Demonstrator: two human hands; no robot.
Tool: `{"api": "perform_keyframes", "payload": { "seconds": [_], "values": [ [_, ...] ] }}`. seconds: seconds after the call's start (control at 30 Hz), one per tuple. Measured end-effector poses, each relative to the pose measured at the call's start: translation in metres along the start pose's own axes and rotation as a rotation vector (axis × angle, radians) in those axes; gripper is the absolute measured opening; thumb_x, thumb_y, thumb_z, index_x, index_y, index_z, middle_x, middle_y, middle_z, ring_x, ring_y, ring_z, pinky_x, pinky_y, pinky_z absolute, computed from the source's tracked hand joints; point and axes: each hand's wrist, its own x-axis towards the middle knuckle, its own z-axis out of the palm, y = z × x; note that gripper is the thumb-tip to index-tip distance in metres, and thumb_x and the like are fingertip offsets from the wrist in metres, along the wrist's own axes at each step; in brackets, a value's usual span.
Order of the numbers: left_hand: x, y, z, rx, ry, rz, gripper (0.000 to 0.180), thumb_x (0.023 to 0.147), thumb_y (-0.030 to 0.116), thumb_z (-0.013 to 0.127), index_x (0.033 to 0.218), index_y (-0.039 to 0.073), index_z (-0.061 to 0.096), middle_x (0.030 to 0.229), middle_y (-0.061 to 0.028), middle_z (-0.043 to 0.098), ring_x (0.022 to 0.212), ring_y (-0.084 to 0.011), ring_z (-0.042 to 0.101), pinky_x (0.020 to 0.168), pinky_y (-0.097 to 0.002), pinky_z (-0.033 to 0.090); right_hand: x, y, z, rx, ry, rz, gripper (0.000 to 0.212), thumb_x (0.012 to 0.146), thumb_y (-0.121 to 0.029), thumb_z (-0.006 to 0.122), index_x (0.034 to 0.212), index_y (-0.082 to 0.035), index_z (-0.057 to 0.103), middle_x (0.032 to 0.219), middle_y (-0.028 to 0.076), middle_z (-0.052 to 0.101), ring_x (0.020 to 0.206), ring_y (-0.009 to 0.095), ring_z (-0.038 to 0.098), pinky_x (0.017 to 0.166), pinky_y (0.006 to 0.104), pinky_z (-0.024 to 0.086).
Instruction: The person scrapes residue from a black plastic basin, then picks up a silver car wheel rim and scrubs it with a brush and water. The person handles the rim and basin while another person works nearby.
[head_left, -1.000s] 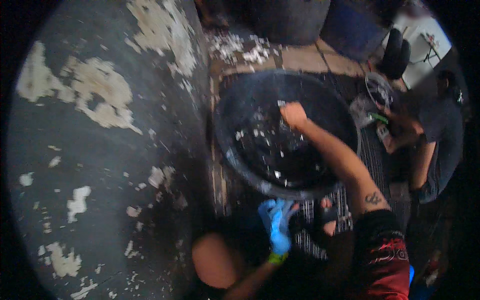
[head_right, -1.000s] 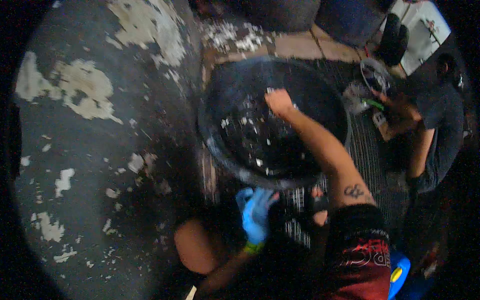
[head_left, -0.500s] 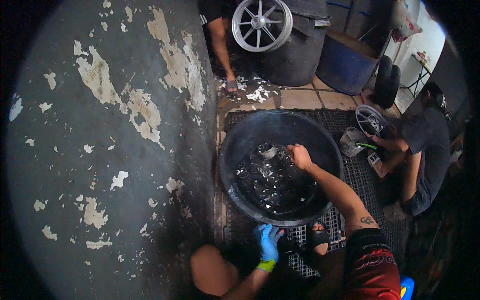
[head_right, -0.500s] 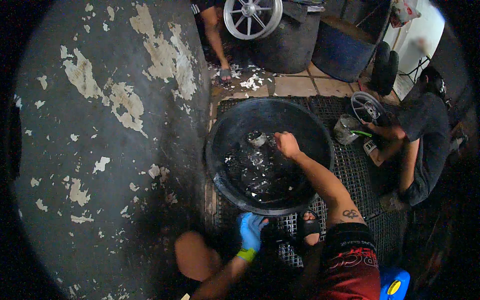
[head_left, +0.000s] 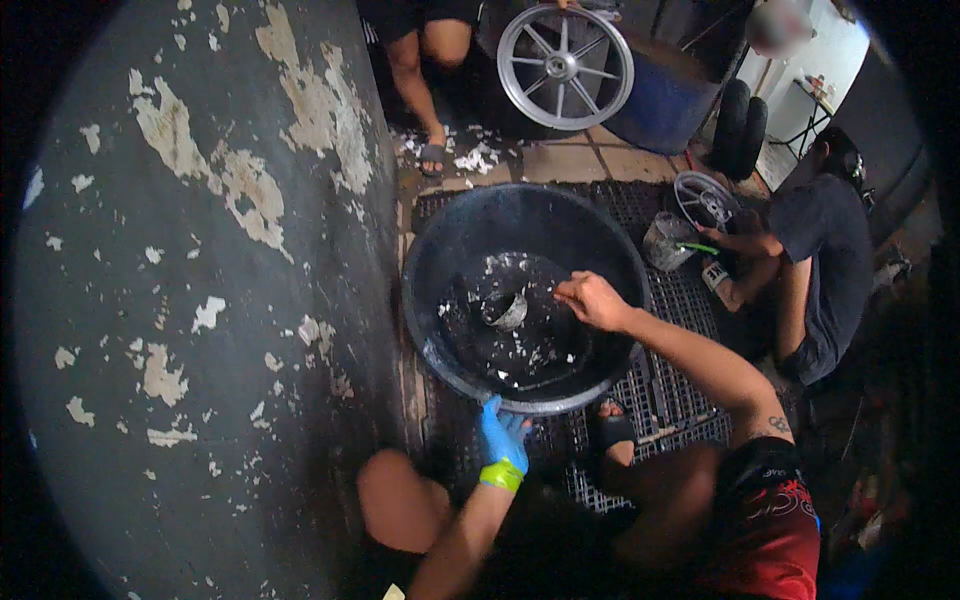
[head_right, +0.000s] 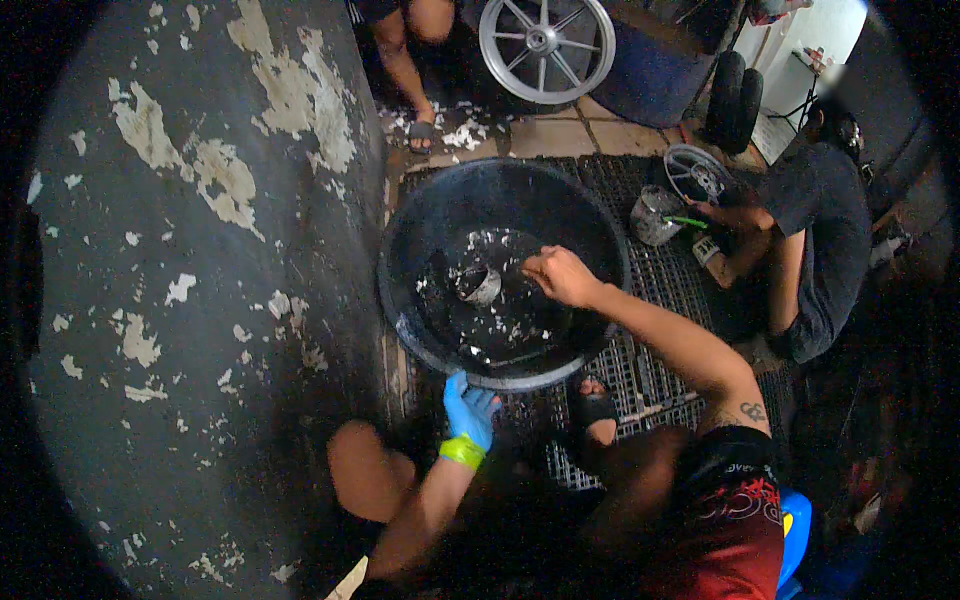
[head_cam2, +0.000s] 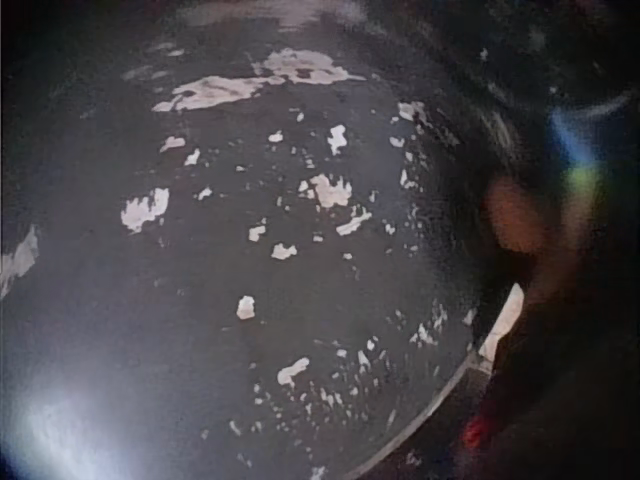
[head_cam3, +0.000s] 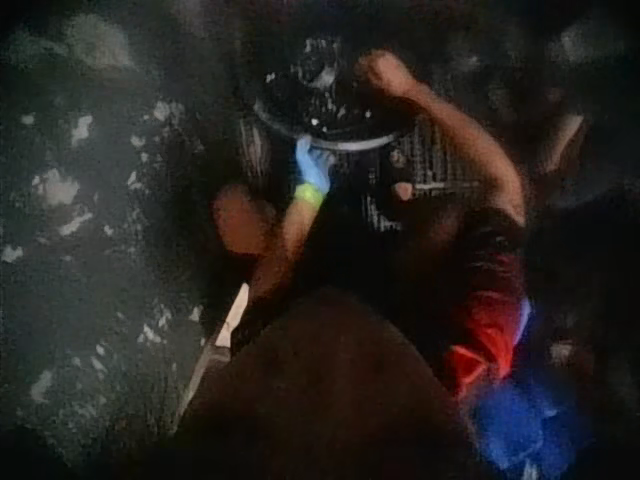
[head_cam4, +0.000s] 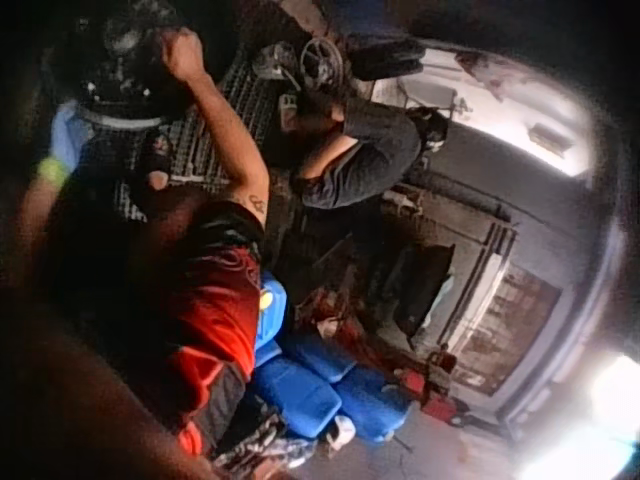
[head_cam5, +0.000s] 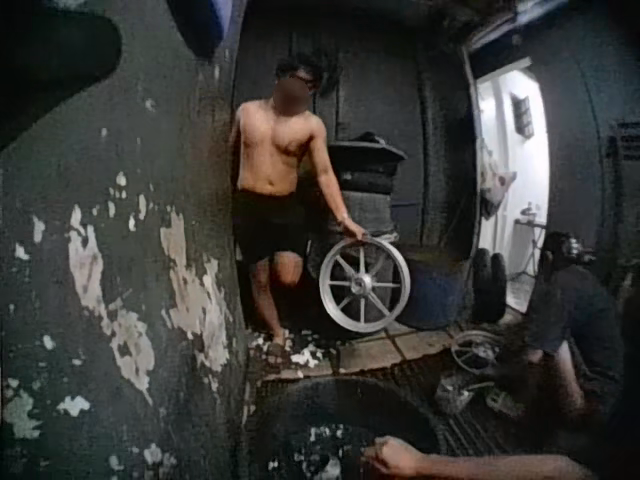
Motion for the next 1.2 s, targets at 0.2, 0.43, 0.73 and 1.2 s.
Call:
{"api": "perform_keyframes", "payload": {
  "seconds": [0.2,0.43,0.73,1.2],
  "values": [
    [-0.021,0.034,0.002,0.128,0.125,0.118,0.073,0.083,0.058,0.06,0.142,0.016,0.048,0.148,-0.0037,0.042,0.131,-0.0205,0.039,0.1,-0.0353,0.028,-0.012,-0.024,-0.022,-0.136,-0.266,-0.116,0.021,0.074,-0.005,0.066,0.095,-0.008,0.067,0.081,0.013,0.066,0.086,0.033,0.062,0.084,0.0432,0.048],
    [-0.029,0.079,-0.003,0.074,0.184,0.214,0.071,0.088,0.053,0.056,0.148,0.017,0.043,0.152,-0.0094,0.038,0.134,-0.0231,0.04,0.104,-0.0372,0.028,0.003,-0.066,-0.032,-0.312,-0.337,-0.278,0.023,0.07,-0.011,0.069,0.092,-0.008,0.065,0.084,0.009,0.068,0.095,0.03,0.061,0.086,0.0408,0.046],
    [-0.032,0.086,0.0,0.083,0.086,0.244,0.076,0.089,0.051,0.055,0.152,0.013,0.037,0.161,-0.0133,0.027,0.145,-0.0251,0.03,0.11,-0.0388,0.023,0.03,-0.117,-0.038,-0.628,-0.262,-0.679,0.021,0.08,-0.022,0.058,0.089,-0.007,0.07,0.07,0.001,0.064,0.092,0.019,0.058,0.083,0.0323,0.044],
    [-0.023,0.095,-0.001,0.068,0.041,0.32,0.065,0.091,0.046,0.057,0.145,0.014,0.045,0.156,-0.0109,0.034,0.138,-0.0251,0.036,0.103,-0.0365,0.028,-0.027,-0.162,-0.074,-0.602,-0.466,-0.814,0.031,0.069,-0.032,0.062,0.08,-0.003,0.068,0.071,0.0,0.061,0.085,0.019,0.057,0.076,0.0317,0.044]
  ]
}}
